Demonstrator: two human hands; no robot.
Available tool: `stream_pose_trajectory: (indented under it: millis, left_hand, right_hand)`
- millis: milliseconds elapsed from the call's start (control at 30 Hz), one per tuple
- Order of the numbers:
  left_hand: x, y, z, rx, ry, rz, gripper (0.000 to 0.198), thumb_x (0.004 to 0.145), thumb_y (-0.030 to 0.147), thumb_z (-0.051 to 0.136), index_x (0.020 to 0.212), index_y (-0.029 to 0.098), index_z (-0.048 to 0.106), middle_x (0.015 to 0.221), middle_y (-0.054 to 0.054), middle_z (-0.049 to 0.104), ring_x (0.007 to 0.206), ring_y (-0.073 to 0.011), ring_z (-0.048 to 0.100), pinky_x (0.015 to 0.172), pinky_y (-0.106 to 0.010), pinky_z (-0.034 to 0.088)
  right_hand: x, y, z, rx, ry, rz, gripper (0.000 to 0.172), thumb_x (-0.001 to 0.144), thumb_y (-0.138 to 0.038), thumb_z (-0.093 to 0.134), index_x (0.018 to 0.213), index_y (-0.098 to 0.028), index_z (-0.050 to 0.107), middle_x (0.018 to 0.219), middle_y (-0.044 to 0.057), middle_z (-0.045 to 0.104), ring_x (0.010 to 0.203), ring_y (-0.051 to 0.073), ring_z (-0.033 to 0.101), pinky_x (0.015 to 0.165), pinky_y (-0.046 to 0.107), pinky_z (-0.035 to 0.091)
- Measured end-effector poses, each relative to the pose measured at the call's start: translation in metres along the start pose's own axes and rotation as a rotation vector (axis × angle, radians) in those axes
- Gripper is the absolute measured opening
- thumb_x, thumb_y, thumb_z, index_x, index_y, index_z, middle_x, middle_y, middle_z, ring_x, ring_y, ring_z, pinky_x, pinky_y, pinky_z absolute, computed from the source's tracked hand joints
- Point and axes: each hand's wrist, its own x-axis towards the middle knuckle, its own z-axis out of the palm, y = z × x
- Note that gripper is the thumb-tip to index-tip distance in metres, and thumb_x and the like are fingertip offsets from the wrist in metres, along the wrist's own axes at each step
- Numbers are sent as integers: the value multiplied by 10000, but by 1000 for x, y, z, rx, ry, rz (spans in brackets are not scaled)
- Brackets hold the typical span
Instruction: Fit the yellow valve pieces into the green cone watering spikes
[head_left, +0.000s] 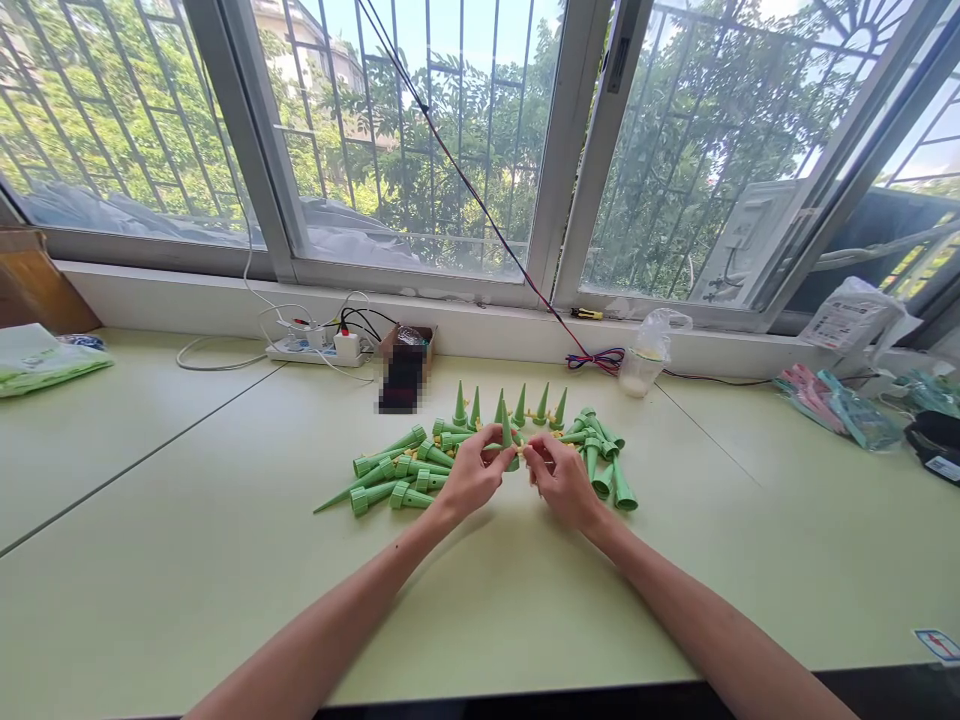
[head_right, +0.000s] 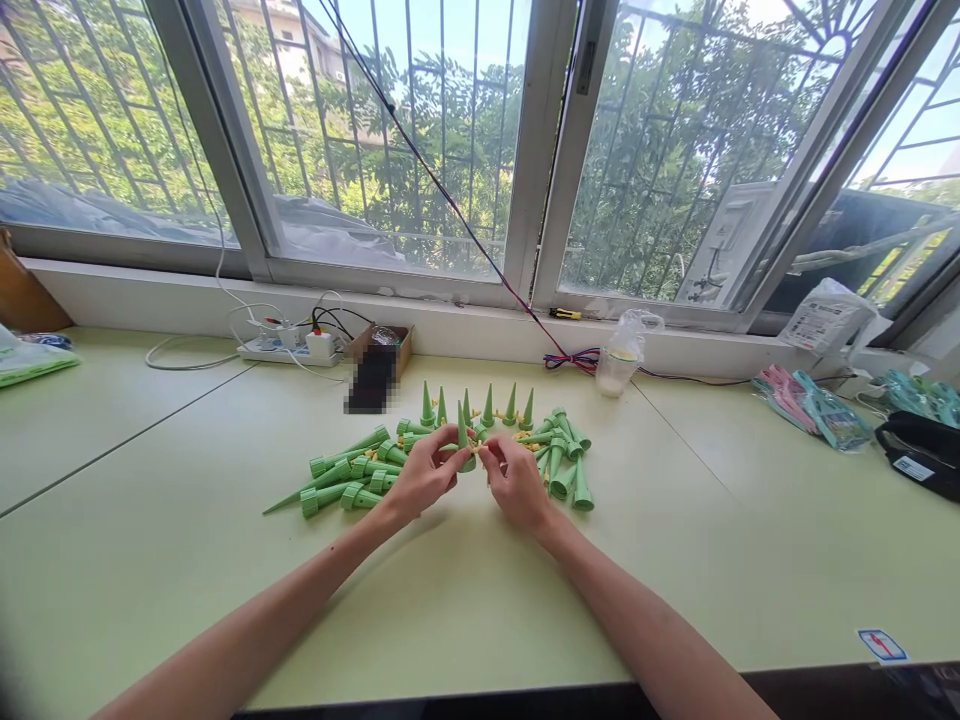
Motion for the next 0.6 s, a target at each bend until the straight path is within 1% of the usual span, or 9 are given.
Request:
stream_pose_trajectory:
  millis: [100, 200, 300, 467, 600]
  left_hand:
    - [0, 1, 0, -4, -6, -8, 273, 824, 381, 599, 969, 151, 568, 765, -20, 588, 539, -79, 513, 423, -175, 348]
    - [-1, 0, 0, 17, -7, 7, 266, 822, 383, 602, 942, 149, 563, 851, -50, 611, 560, -79, 522, 421, -169, 352]
    - [-2, 0, -1, 36, -17, 22, 261, 830, 389, 591, 929, 152, 552, 916, -62, 614, 552, -66, 501, 420, -165, 346]
    - [-3, -2, -2, 63, -46, 46, 239, 853, 387, 561, 936, 164, 533, 874, -32, 589, 516, -50, 449, 423, -170, 331]
    - [-4, -3, -2, 98, -45, 60, 220, 865, 376, 549, 937, 169, 528, 842, -13, 569, 516, -51, 449, 430, -174, 332]
  right_hand:
    - [0, 1, 0, -3, -19, -11, 250, 959, -381, 443, 796, -206, 515, 587, -23, 523, 497, 124, 478, 515, 240, 384]
    - [0, 2, -1, -23, -18, -16, 272, 957, -357, 443, 736, -207, 494, 561, -28, 510, 498, 125, 462, 522, 243, 373]
    - [0, 2, -1, -46, -11, -22, 312, 956, -351, 434, 679, -208, 460, 542, -27, 508, 499, 126, 451, 526, 247, 362]
    - [0, 2, -1, -86, -15, -42, 387, 965, -378, 398, 614, -215, 402, 523, -18, 497, 496, 131, 434, 524, 259, 346]
    - [0, 3, 0, -92, -22, -26, 407, 970, -398, 380, 604, -220, 381, 507, -16, 488, 488, 135, 435, 520, 263, 341]
